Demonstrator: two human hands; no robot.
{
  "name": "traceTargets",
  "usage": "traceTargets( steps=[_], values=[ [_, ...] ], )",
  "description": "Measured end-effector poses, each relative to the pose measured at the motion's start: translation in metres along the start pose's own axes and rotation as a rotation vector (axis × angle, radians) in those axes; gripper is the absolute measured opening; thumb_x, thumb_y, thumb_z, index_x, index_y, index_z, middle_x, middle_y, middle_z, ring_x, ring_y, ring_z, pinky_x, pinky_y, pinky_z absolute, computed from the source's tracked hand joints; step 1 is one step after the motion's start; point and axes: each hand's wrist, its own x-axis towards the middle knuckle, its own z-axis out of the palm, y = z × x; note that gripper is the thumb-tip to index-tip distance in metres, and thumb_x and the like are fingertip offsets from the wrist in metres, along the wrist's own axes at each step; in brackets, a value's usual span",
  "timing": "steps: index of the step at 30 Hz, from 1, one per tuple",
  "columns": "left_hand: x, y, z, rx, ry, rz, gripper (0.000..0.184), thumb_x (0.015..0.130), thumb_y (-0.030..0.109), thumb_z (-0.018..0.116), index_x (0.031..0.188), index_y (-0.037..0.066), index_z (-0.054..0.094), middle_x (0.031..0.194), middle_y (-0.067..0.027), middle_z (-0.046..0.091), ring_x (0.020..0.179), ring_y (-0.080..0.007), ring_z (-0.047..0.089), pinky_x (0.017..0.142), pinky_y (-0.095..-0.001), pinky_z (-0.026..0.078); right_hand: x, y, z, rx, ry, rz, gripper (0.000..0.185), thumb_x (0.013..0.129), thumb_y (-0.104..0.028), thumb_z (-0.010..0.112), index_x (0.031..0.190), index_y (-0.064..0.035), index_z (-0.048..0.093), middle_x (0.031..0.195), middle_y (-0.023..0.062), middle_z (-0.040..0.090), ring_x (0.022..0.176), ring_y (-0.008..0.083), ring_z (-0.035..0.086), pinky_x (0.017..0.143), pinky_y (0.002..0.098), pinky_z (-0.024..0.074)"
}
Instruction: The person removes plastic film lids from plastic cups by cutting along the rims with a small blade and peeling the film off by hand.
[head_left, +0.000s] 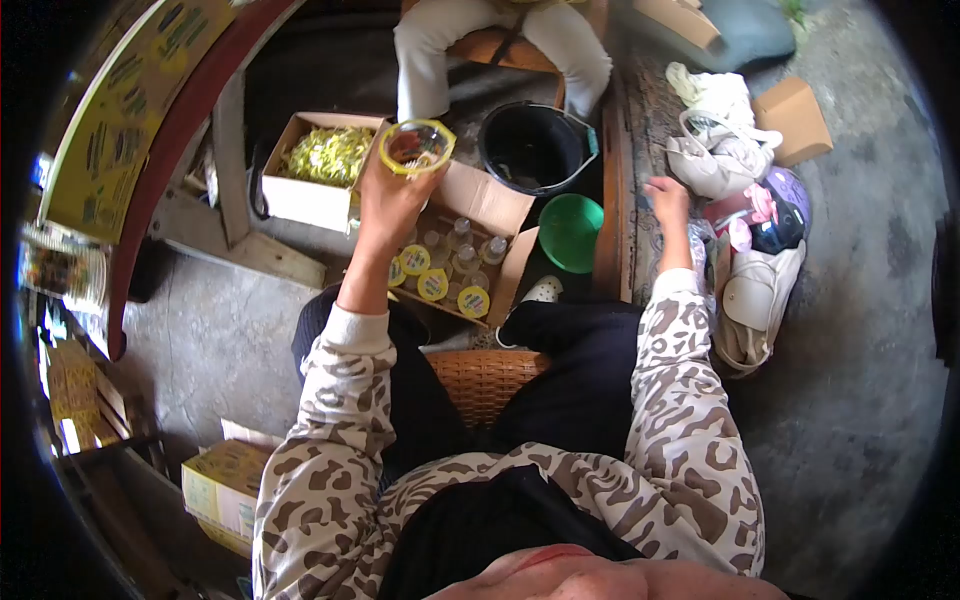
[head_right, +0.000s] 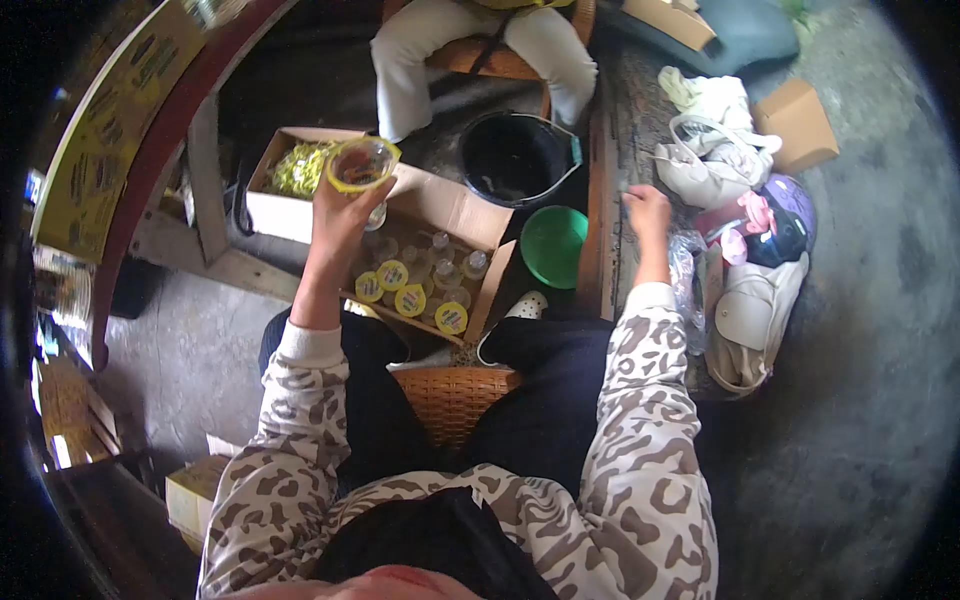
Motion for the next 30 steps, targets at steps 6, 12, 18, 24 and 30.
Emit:
traceTargets(
  steps=[6,12,18,24,30],
  values=[
    [0.012,0.007,-0.014,0.144,0.015,-0.038,0.053,0.082,0.016,0.082,0.125,-0.004,0.056,0.118,-0.0123,0.064,0.109,-0.0177,0.063,0.096,-0.0317,0.05,0.008,0.078,0.001,-0.183,0.124,0.197,0.028,0.073,-0.022,0.086,0.096,-0.008,0.078,0.096,0.0138,0.076,0.09,0.0277,0.073,0.085,0.0367,0.0548],
    [0.017,0.011,-0.016,0.177,0.041,-0.018,0.054,0.079,0.022,0.082,0.12,-0.003,0.057,0.112,-0.0151,0.067,0.104,-0.0221,0.066,0.092,-0.034,0.051,0.003,0.097,0.005,-0.307,0.069,0.338,0.033,0.069,-0.025,0.089,0.095,-0.0084,0.078,0.098,0.0163,0.075,0.094,0.0318,0.072,0.087,0.0392,0.0543],
    [0.017,0.017,-0.019,0.182,0.051,-0.013,0.055,0.079,0.022,0.082,0.12,-0.003,0.057,0.112,-0.0154,0.068,0.103,-0.0228,0.067,0.091,-0.0336,0.052,-0.016,0.072,0.001,-0.459,0.04,0.311,0.029,0.075,-0.022,0.086,0.097,-0.0068,0.075,0.101,0.0194,0.074,0.098,0.0363,0.071,0.086,0.0436,0.0557],
    [0.017,0.018,-0.022,0.225,0.011,-0.01,0.056,0.079,0.021,0.084,0.123,-0.003,0.058,0.115,-0.0129,0.067,0.107,-0.0198,0.065,0.094,-0.0328,0.05,-0.021,0.053,0.0,-0.585,0.048,0.451,0.034,0.08,-0.027,0.083,0.102,-0.0039,0.071,0.108,0.0228,0.07,0.106,0.0382,0.068,0.087,0.0463,0.056],
    [0.015,0.031,-0.02,0.146,-0.097,0.05,0.057,0.072,0.011,0.085,0.123,0.003,0.061,0.115,-0.012,0.068,0.11,-0.0236,0.066,0.097,-0.0341,0.049,-0.005,-0.002,-0.003,-0.418,0.206,0.2,0.04,0.079,-0.021,0.083,0.112,-0.0028,0.068,0.102,0.0165,0.068,0.108,0.0344,0.064,0.093,0.0446,0.052]
  ],
)
